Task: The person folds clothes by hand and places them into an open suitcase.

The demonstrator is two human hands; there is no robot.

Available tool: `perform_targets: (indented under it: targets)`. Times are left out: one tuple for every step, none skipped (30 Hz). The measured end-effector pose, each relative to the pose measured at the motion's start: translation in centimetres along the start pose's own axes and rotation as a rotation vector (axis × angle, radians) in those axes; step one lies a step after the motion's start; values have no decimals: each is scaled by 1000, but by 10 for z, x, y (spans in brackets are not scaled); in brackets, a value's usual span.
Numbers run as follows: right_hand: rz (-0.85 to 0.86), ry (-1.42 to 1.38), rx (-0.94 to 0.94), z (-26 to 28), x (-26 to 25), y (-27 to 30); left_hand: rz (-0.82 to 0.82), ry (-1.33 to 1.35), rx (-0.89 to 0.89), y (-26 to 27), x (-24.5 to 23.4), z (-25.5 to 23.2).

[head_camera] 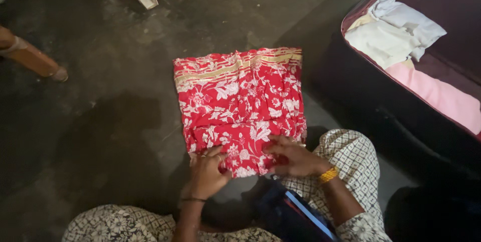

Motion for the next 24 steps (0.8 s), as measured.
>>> perform_targets:
  targets:
    - [-5,-146,-22,-1,-3,-1,26,41,-18,-5,-7,-4]
    - [-5,-153,-25,-5,-2,-4,30,35,-21,-8,-14,-9]
    - [-223,-292,188,-29,-15,-7,-13,41,-64,-15,-25,-12]
    - [-437,-428,409,-57,-22,-1,-52,48,-107,-25,-33,-17]
    - [-436,-433,411,-69,-16,-6,-47,45,-107,-37,-35,-26]
    - [-632,-427,454,-86,-19,-8,-51,39,-53,-52,-35,-37]
    - [-827,-417,496,-104,-20,-9,-54,34,1,-66,-32,-47]
    - [-828,-422,501,-117,-10,-19,-56,82,64,-82,-25,-59]
    - [-824,-287,553,-128,-1,-26,-57,130,127,-100,-16,-71]
    - [-815,-150,605,-140,6,-28,-71,87,208,-118,-5,-84]
    - [-814,-154,611,-150,15,-32,-85,45,289,-135,6,-97]
    - [-849,-175,607,-154,22,-36,-76,48,291,-149,17,-103]
    - [-883,-196,603,-157,27,-40,-10,20,289,-164,32,-109]
    - [-879,-198,613,-161,30,-42,58,-8,285,-177,47,-114]
    - [-920,-193,607,-165,28,-43,68,-4,286,-187,58,-120]
    - [-961,-190,598,-167,26,-44,33,-13,319,-197,65,-128]
    - [-955,-193,606,-171,24,-46,-3,-22,352,-204,71,-136]
    - [-991,-261,592,-173,20,-47,7,-22,350,-212,77,-141]
    - [-1026,-328,579,-174,17,-47,123,-46,286,-219,91,-142]
    - [-1025,-332,583,-171,13,-49,234,-71,224,-227,102,-144]
    - [-1019,-332,583,-166,9,-51,239,-72,224,-235,107,-151]
    - [-1013,-330,580,-159,3,-52,189,-115,256,-243,108,-160]
    - [-1011,-331,582,-153,-2,-51,139,-158,289,-250,108,-167]
    - [-976,-322,593,-145,-5,-49,141,-156,288,-259,111,-171]
Point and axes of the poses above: each hand's wrist, its own y-axis away from the middle knuckle, its own x-axis out of the palm, z = x × y, the point moved 7 cm from there along -y, towards the middle knuckle, and after that the axes turned 1 degree about x, right-handed, at the moved point
